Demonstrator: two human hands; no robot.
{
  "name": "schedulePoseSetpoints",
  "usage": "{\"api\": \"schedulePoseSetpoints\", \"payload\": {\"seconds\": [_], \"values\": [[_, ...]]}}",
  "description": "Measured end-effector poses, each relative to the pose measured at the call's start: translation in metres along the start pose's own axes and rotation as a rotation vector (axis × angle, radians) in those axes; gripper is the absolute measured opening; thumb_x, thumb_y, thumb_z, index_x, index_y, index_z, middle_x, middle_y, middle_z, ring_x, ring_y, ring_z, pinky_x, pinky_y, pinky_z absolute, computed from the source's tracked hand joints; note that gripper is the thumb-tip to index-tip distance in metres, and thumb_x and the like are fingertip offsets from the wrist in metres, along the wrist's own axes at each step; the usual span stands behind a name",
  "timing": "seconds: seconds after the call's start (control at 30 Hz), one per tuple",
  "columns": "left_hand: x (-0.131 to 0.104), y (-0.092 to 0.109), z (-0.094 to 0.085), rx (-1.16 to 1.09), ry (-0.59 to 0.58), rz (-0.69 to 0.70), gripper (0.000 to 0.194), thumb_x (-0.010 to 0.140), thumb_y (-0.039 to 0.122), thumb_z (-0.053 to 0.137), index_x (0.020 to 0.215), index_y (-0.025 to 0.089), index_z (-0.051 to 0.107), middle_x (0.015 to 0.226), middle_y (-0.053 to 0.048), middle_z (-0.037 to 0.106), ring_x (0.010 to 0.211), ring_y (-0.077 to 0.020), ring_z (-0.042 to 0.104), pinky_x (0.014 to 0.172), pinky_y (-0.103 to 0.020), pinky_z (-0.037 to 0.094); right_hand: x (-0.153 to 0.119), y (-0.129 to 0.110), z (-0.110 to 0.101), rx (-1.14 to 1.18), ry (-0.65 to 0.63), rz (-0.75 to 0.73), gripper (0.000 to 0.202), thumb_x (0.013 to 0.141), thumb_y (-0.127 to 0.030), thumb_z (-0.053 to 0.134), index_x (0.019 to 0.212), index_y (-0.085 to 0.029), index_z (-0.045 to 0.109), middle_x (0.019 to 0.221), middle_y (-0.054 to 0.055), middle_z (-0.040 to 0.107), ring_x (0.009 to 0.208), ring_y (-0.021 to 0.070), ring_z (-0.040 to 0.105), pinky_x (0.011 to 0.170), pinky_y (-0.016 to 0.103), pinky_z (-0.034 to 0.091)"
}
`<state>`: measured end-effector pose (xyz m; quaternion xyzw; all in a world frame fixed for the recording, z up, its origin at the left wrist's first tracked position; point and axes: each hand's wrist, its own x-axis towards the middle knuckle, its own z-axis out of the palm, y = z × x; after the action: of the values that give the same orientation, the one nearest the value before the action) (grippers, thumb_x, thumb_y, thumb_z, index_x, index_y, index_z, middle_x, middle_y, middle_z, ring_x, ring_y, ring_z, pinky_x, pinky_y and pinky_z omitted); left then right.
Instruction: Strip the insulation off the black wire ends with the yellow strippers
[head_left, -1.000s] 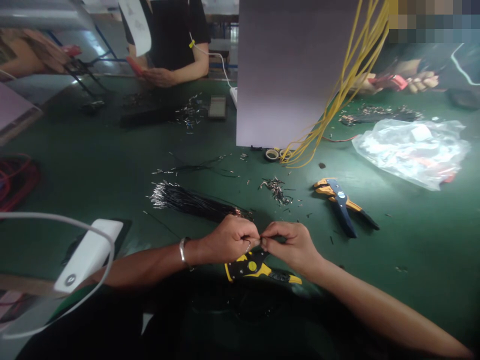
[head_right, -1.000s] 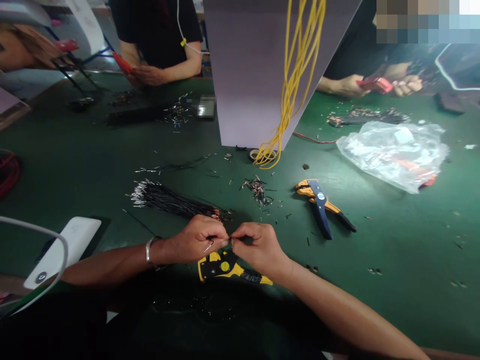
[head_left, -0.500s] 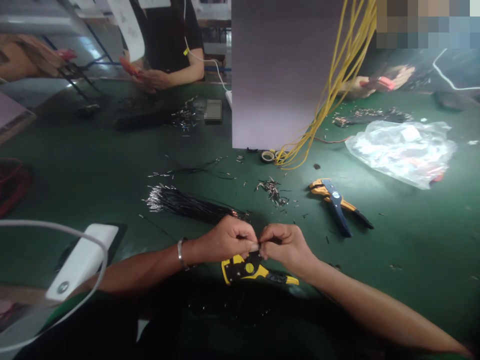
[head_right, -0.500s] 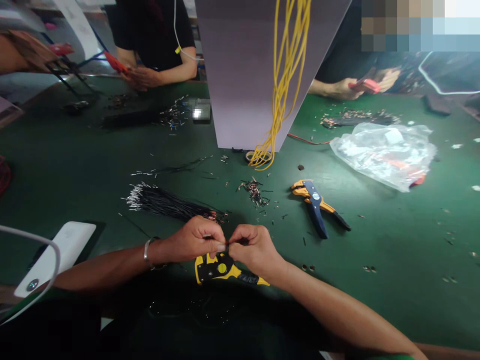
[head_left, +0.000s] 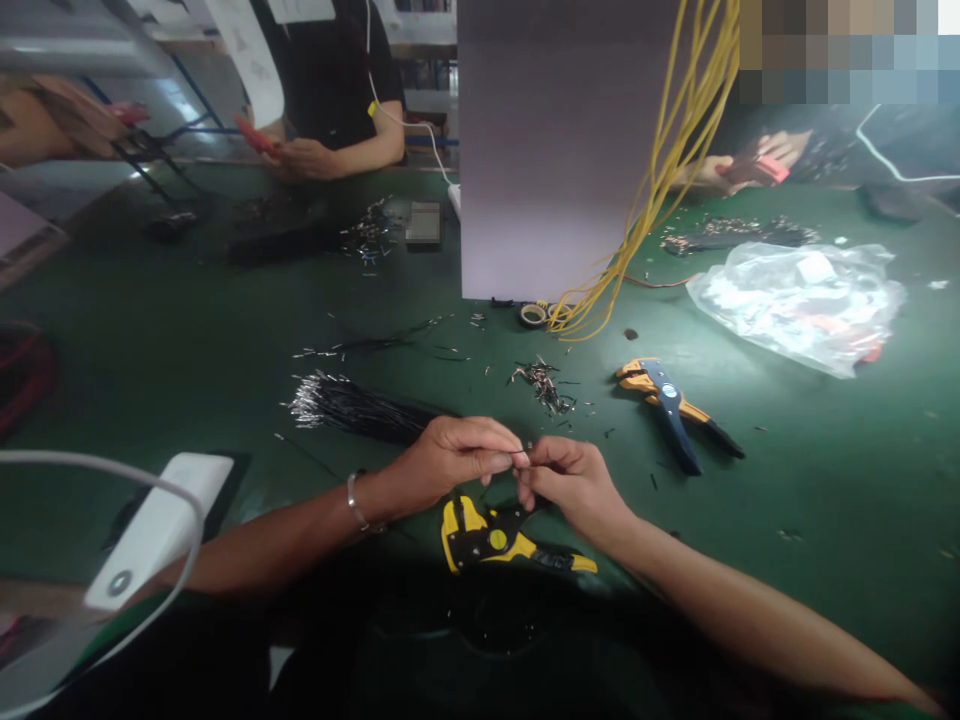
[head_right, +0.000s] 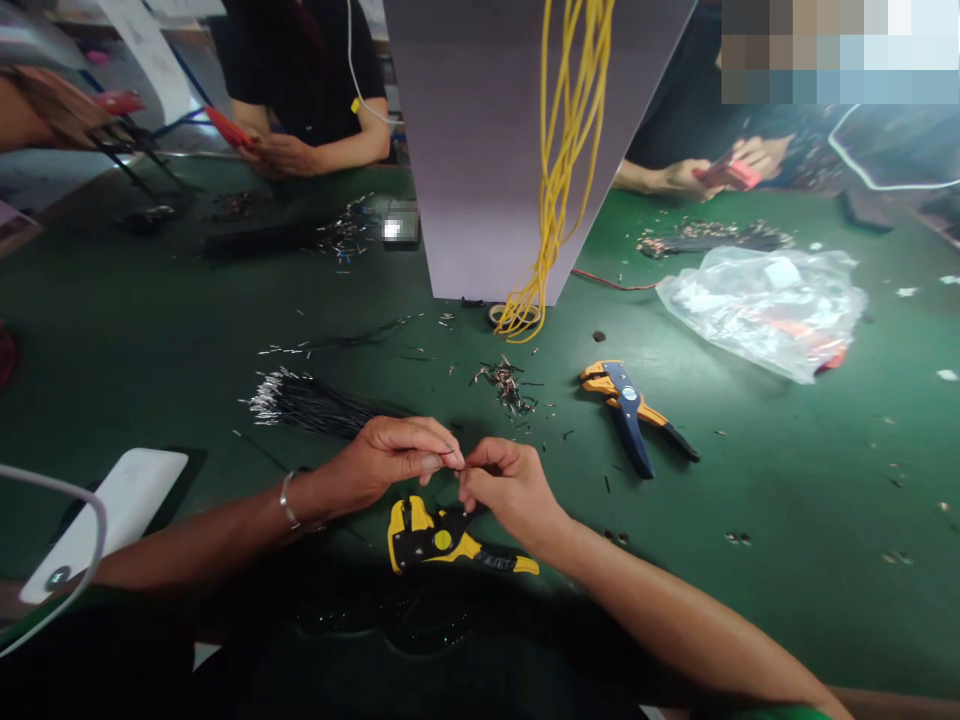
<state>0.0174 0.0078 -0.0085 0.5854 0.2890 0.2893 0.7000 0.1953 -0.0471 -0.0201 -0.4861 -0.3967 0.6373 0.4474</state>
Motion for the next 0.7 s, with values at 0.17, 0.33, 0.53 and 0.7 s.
{"api": "schedulePoseSetpoints", "payload": {"seconds": [0.17,0.33,0.53,0.7], "values": [[-0.002,0.002,0.009,-0.286,-0.031,-0.268,0.019,0.074,0.028,0.072,0.076,0.009,0.071,0.064,-0.007,0.067,0.059,-0.0125,0.06,0.049,-0.021,0.042,-0.004,0.001,0.0,-0.256,-0.021,-0.131,0.01,0.068,-0.017,0.058,0.061,-0.018,0.064,0.052,-0.002,0.062,0.047,0.0115,0.055,0.049,0.024,0.044],[-0.003,0.002,0.012,-0.298,-0.035,-0.344,0.018,0.069,0.026,0.074,0.071,0.009,0.071,0.051,-0.003,0.06,0.047,-0.0083,0.052,0.044,-0.019,0.035,-0.003,0.007,0.001,-0.652,0.038,-0.555,0.014,0.069,-0.013,0.055,0.057,-0.02,0.058,0.052,-0.002,0.06,0.048,0.0114,0.053,0.05,0.024,0.041],[-0.003,-0.001,0.011,-0.339,-0.046,-0.386,0.015,0.068,0.023,0.073,0.069,0.009,0.07,0.048,-0.002,0.058,0.044,-0.0078,0.05,0.043,-0.02,0.034,0.002,0.008,0.001,-0.806,0.045,-0.815,0.018,0.07,-0.01,0.052,0.057,-0.022,0.05,0.051,-0.002,0.055,0.046,0.0113,0.049,0.047,0.024,0.038],[-0.002,-0.005,0.012,-0.446,-0.098,-0.448,0.012,0.07,0.021,0.07,0.071,0.009,0.068,0.049,-0.001,0.058,0.039,-0.006,0.046,0.041,-0.019,0.031,0.002,0.006,0.001,-0.832,0.058,-0.914,0.021,0.072,-0.008,0.052,0.058,-0.023,0.047,0.05,-0.002,0.052,0.045,0.0121,0.047,0.047,0.025,0.036]]}}
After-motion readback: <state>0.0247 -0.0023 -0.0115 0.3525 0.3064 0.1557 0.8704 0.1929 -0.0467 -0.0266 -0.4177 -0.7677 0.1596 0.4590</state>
